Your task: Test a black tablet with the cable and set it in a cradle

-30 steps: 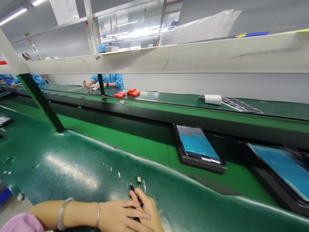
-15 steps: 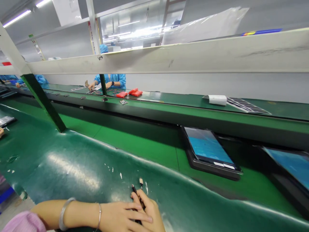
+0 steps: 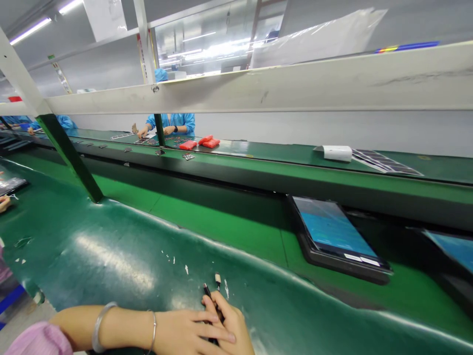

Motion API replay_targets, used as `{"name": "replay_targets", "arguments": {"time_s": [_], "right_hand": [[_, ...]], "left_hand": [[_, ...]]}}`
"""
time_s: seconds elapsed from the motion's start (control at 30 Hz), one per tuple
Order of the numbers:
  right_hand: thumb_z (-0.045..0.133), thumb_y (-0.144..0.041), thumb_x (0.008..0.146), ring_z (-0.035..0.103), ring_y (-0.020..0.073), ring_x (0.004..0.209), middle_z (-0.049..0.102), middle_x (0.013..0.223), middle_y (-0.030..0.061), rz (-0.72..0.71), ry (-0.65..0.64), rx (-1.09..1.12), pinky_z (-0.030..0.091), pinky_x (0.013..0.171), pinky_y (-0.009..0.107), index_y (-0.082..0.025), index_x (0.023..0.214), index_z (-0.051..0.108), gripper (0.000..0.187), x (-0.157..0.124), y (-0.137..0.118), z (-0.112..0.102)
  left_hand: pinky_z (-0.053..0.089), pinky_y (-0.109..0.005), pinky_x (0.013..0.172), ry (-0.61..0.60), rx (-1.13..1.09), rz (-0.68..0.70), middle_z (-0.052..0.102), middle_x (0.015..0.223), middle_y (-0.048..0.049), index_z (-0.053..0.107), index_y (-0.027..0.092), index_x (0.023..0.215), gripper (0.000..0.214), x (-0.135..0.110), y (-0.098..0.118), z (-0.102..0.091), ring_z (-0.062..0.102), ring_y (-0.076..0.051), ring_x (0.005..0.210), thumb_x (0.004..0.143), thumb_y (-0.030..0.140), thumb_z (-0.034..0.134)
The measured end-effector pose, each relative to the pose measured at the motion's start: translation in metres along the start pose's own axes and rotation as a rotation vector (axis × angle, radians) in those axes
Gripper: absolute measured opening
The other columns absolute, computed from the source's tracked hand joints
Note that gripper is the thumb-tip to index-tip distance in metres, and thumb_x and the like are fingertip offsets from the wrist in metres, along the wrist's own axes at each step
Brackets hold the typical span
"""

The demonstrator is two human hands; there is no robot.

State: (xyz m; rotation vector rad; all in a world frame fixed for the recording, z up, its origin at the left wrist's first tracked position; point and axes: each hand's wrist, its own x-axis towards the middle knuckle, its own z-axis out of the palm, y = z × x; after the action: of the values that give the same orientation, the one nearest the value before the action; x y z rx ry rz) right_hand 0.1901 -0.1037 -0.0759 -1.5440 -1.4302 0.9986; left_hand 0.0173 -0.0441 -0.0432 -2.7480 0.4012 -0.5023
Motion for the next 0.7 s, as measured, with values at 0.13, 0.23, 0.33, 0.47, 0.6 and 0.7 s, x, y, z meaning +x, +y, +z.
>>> {"name": "replay_targets", "arguments": {"time_s": [0.13, 0.23, 0.33, 0.47, 0.6, 0.7], "right_hand": [[0.048, -0.065, 0.092, 0.040, 0.0159, 0.056, 0.042, 0.059, -0.0066, 0.008, 0.003, -0.002, 0.036, 0.053, 0.026, -0.025, 0.069, 0.049, 0.046, 0.0001, -0.0015, 0.0000], [0.046, -0.067, 0.091, 0.041, 0.0164, 0.057, 0.042, 0.060, -0.0063, 0.022, -0.009, -0.011, 0.036, 0.054, 0.027, -0.025, 0.070, 0.049, 0.047, 0.0002, -0.0040, -0.0004], [0.046, -0.066, 0.091, 0.041, 0.0163, 0.057, 0.041, 0.059, -0.0064, 0.025, -0.017, -0.011, 0.035, 0.054, 0.027, -0.025, 0.070, 0.049, 0.046, 0.0003, -0.0056, -0.0007], [0.046, -0.065, 0.092, 0.040, 0.0163, 0.057, 0.042, 0.059, -0.0064, 0.022, -0.024, -0.006, 0.035, 0.054, 0.027, -0.025, 0.071, 0.050, 0.046, 0.0003, -0.0052, 0.0000], [0.045, -0.068, 0.091, 0.040, 0.0162, 0.057, 0.041, 0.060, -0.0062, 0.033, -0.030, -0.002, 0.035, 0.054, 0.027, -0.025, 0.071, 0.049, 0.048, 0.0005, -0.0060, 0.0012], [0.044, -0.071, 0.089, 0.040, 0.0165, 0.057, 0.042, 0.060, -0.0059, 0.048, -0.032, -0.008, 0.036, 0.054, 0.027, -0.025, 0.071, 0.049, 0.051, 0.0011, -0.0078, 0.0012]], "left_hand": [[0.025, -0.044, 0.125, 0.017, -0.019, -0.003, 0.042, 0.153, 0.0114, 0.065, 0.037, 0.132, 0.041, 0.0002, 0.0012, 0.0040, 0.021, -0.026, 0.150, 0.104, 0.032, 0.035], [0.027, -0.043, 0.124, 0.010, -0.013, -0.006, 0.041, 0.153, 0.0117, 0.065, 0.037, 0.131, 0.040, 0.0001, 0.0016, 0.0043, 0.022, -0.026, 0.150, 0.104, 0.032, 0.036], [0.026, -0.045, 0.124, 0.005, -0.015, -0.002, 0.042, 0.153, 0.0115, 0.065, 0.037, 0.131, 0.041, 0.0000, 0.0008, 0.0027, 0.022, -0.026, 0.150, 0.104, 0.032, 0.035], [0.026, -0.045, 0.124, 0.017, -0.019, 0.003, 0.043, 0.152, 0.0108, 0.066, 0.036, 0.130, 0.042, -0.0004, 0.0006, 0.0025, 0.024, -0.026, 0.149, 0.104, 0.031, 0.034], [0.026, -0.044, 0.124, 0.027, -0.014, -0.006, 0.044, 0.152, 0.0117, 0.066, 0.036, 0.130, 0.041, -0.0009, 0.0014, 0.0041, 0.023, -0.026, 0.149, 0.104, 0.030, 0.034], [0.027, -0.043, 0.124, 0.037, -0.008, -0.010, 0.044, 0.151, 0.0121, 0.065, 0.037, 0.130, 0.041, -0.0005, 0.0010, 0.0035, 0.024, -0.026, 0.149, 0.104, 0.028, 0.035]]}}
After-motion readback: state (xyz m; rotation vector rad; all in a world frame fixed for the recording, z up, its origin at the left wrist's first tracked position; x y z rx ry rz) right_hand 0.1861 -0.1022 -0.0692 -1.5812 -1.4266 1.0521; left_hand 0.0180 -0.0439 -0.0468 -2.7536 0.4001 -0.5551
